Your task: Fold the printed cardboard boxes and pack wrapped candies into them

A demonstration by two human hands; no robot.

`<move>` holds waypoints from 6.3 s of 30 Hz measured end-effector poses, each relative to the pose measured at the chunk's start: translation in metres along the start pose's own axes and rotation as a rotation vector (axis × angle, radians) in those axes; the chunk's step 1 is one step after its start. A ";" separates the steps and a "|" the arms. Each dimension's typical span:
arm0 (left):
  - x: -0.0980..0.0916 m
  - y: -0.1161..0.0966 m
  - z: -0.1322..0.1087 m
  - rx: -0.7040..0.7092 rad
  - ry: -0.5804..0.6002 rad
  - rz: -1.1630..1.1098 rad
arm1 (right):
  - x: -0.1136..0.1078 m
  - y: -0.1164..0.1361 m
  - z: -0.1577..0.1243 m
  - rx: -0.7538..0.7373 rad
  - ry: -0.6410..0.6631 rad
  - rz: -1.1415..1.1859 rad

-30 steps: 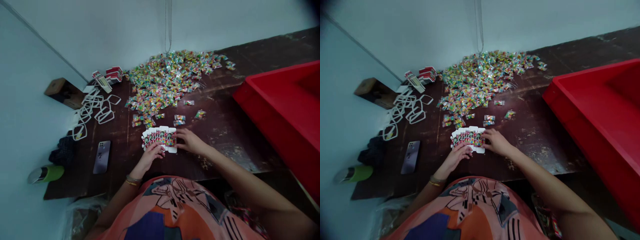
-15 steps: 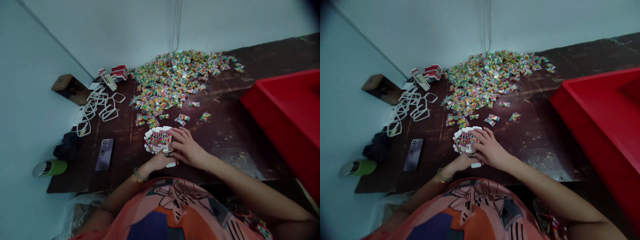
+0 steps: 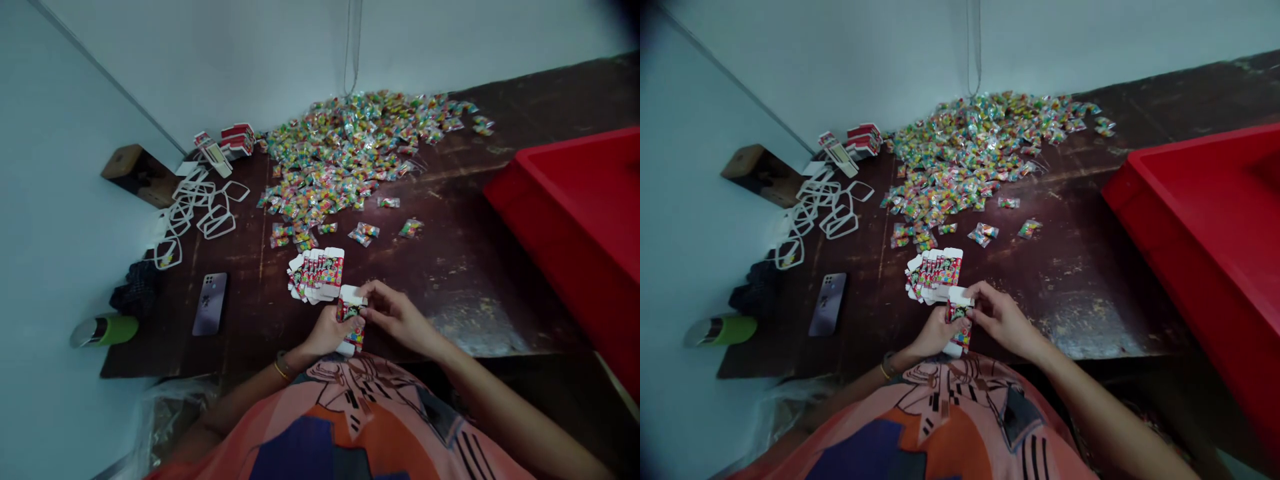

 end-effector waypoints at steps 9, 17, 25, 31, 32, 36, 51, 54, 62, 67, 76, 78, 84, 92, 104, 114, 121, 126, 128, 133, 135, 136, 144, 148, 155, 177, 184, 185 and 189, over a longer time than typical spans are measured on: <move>-0.006 0.000 -0.027 0.190 -0.009 0.375 | 0.023 -0.059 -0.024 0.321 -0.050 0.752; 0.018 0.002 -0.031 -0.189 0.277 -0.208 | 0.020 -0.031 -0.022 0.030 -0.215 0.133; 0.008 0.007 -0.024 -0.252 0.372 -0.001 | 0.031 -0.006 -0.015 -0.049 0.186 -0.292; -0.004 0.016 -0.014 -0.107 0.019 0.075 | 0.017 -0.017 0.002 0.019 0.143 -0.223; -0.006 0.014 -0.015 -0.047 -0.041 0.058 | 0.016 -0.017 0.004 0.023 0.131 -0.206; -0.015 0.007 -0.027 0.097 -0.172 0.107 | 0.016 -0.021 0.003 0.067 0.089 -0.036; -0.005 0.007 -0.033 -0.112 -0.043 -0.088 | 0.029 -0.063 0.001 0.463 0.288 0.496; 0.007 0.023 -0.027 -0.287 0.097 -0.424 | 0.024 -0.039 0.007 0.163 0.300 0.047; 0.008 0.037 -0.035 -0.339 0.168 -0.688 | 0.028 -0.042 0.015 0.111 0.310 -0.096; 0.005 0.040 -0.039 -0.276 0.154 -0.687 | 0.039 -0.020 0.001 -0.147 0.390 -0.423; -0.015 0.018 -0.032 -0.202 0.131 -0.010 | -0.090 -0.014 0.063 -0.161 -0.086 -1.043; -0.034 0.001 -0.036 -0.167 0.148 0.231 | -0.146 -0.019 0.072 -0.062 -0.352 -1.114; -0.077 -0.007 -0.057 -0.365 0.336 0.435 | -0.121 -0.061 0.013 -0.034 -0.324 -1.213; -0.031 0.011 -0.014 -0.275 0.104 -0.313 | -0.023 -0.088 -0.079 -0.080 -0.327 -1.182; -0.005 0.016 0.001 -0.252 0.098 -0.352 | 0.007 -0.052 -0.034 0.026 -0.161 -0.327; 0.004 0.007 -0.005 -0.253 0.154 -0.227 | -0.019 -0.031 0.020 -0.044 -0.281 -0.198; 0.008 0.011 -0.007 -0.221 0.188 -0.150 | -0.005 -0.006 0.015 -0.172 -0.130 -0.805; 0.006 0.015 -0.011 -0.200 0.159 -0.002 | -0.008 -0.008 0.016 -0.133 0.084 -0.762; 0.002 0.013 -0.012 -0.173 0.146 0.081 | -0.012 -0.007 0.016 -0.142 0.053 -0.794; -0.007 0.012 -0.012 -0.163 0.115 0.137 | -0.011 -0.005 0.017 -0.139 -0.027 -0.867; -0.007 0.014 -0.011 -0.168 0.133 0.117 | -0.004 -0.005 0.017 -0.142 0.090 -0.874; -0.007 0.015 -0.011 -0.170 0.141 0.103 | -0.002 -0.005 0.017 -0.142 0.133 -0.873; -0.003 0.006 -0.010 -0.161 0.160 0.054 | -0.003 0.006 0.015 -0.194 -0.030 -0.868; -0.002 0.005 -0.010 -0.152 0.155 -0.027 | 0.002 -0.002 0.013 -0.120 0.125 -0.562; -0.008 0.014 -0.002 -0.161 0.029 -0.275 | 0.009 -0.057 0.009 0.212 -0.096 0.617; -0.016 -0.002 0.009 -0.078 0.034 -0.221 | 0.001 0.012 0.029 -0.145 0.153 -0.234; -0.018 -0.007 -0.006 -0.120 0.120 -0.472 | 0.005 0.003 0.035 -0.214 0.053 -0.322; -0.017 -0.003 -0.008 -0.152 0.118 -0.478 | 0.008 0.001 0.031 -0.239 0.059 -0.373; -0.001 0.005 -0.007 -0.216 0.209 -0.471 | 0.002 -0.016 0.006 -0.184 -0.010 -0.436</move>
Point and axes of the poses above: each hand's wrist, its own z-axis towards the middle knuckle, its own x-axis out of the palm, y = z × x, the point moved 5 cm from there along z, towards the middle knuckle, and after that the axes turned 8 degrees about y, right-handed, at the moved point
